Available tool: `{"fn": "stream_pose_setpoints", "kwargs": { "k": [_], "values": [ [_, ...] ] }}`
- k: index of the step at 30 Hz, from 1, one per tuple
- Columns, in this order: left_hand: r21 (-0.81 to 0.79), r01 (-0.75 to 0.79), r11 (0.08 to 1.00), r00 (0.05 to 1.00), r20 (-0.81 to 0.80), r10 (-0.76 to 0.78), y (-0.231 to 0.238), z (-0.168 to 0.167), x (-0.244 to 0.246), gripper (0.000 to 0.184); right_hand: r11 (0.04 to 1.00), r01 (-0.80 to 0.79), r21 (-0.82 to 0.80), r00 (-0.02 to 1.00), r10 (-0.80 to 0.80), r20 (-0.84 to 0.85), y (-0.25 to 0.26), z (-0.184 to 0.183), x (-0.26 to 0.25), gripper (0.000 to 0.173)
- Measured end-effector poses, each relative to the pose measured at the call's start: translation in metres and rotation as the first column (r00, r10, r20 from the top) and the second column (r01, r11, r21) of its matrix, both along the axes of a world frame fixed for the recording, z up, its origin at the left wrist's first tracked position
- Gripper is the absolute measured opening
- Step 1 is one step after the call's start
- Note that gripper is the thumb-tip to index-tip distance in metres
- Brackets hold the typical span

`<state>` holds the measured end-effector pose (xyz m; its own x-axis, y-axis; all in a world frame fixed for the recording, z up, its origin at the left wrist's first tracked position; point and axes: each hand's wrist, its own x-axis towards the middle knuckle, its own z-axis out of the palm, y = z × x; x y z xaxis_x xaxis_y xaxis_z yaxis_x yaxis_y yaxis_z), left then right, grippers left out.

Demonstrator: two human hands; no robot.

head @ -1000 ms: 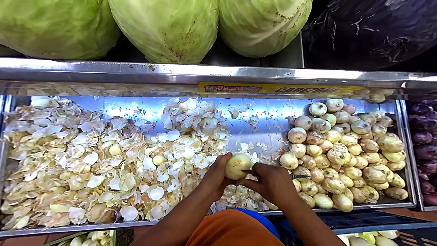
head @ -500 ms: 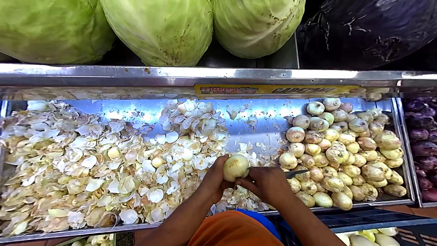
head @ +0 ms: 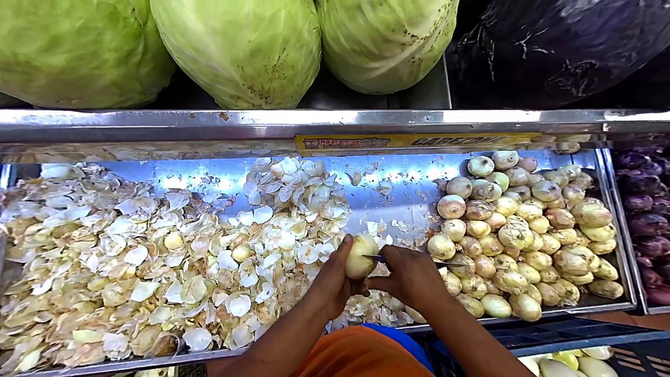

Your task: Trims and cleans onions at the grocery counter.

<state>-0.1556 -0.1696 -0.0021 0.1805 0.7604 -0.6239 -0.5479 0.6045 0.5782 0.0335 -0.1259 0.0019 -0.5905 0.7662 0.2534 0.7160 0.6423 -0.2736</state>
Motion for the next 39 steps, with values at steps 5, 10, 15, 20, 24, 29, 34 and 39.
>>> {"fn": "stream_pose_setpoints", "kwargs": {
  "k": [5,10,15,20,24,29,34,39],
  "values": [
    [-0.016,-0.027,1.000,0.999,0.032,0.028,-0.007,-0.009,0.001,0.068,0.988,-0.148,-0.050,0.989,0.149,0.023,-0.001,-0.002,0.002,0.068],
    [-0.071,-0.012,0.997,0.991,0.136,0.021,-0.003,-0.019,-0.012,0.085,0.836,-0.232,-0.498,0.973,0.209,-0.102,-0.002,0.018,0.030,0.050],
    [0.032,-0.235,0.971,0.904,0.373,0.207,-0.016,0.008,-0.025,0.077,0.640,0.281,-0.715,0.955,-0.109,0.277,0.006,0.017,0.060,0.051],
    [0.074,-0.247,0.966,0.919,0.333,0.209,-0.014,-0.003,-0.040,0.067,0.556,0.298,-0.776,0.948,-0.270,0.171,-0.002,-0.003,0.079,0.046],
    [-0.006,-0.231,0.973,0.945,0.235,0.226,-0.010,-0.016,-0.029,0.059,0.587,0.339,-0.735,0.930,-0.329,0.165,-0.009,-0.003,0.066,0.059],
    [0.135,-0.212,0.968,0.933,0.324,0.159,-0.011,-0.028,-0.023,0.049,0.651,0.144,-0.745,0.983,-0.181,0.032,-0.012,0.016,0.045,0.055],
    [0.231,-0.199,0.953,0.914,0.395,0.095,-0.004,-0.029,-0.017,0.053,0.835,0.092,-0.543,0.992,-0.125,-0.024,-0.012,0.029,0.023,0.071],
    [0.265,-0.217,0.940,0.929,0.353,0.115,-0.005,-0.027,-0.014,0.050,0.947,0.038,-0.320,0.996,-0.063,-0.068,-0.014,0.029,0.007,0.072]
  ]
}}
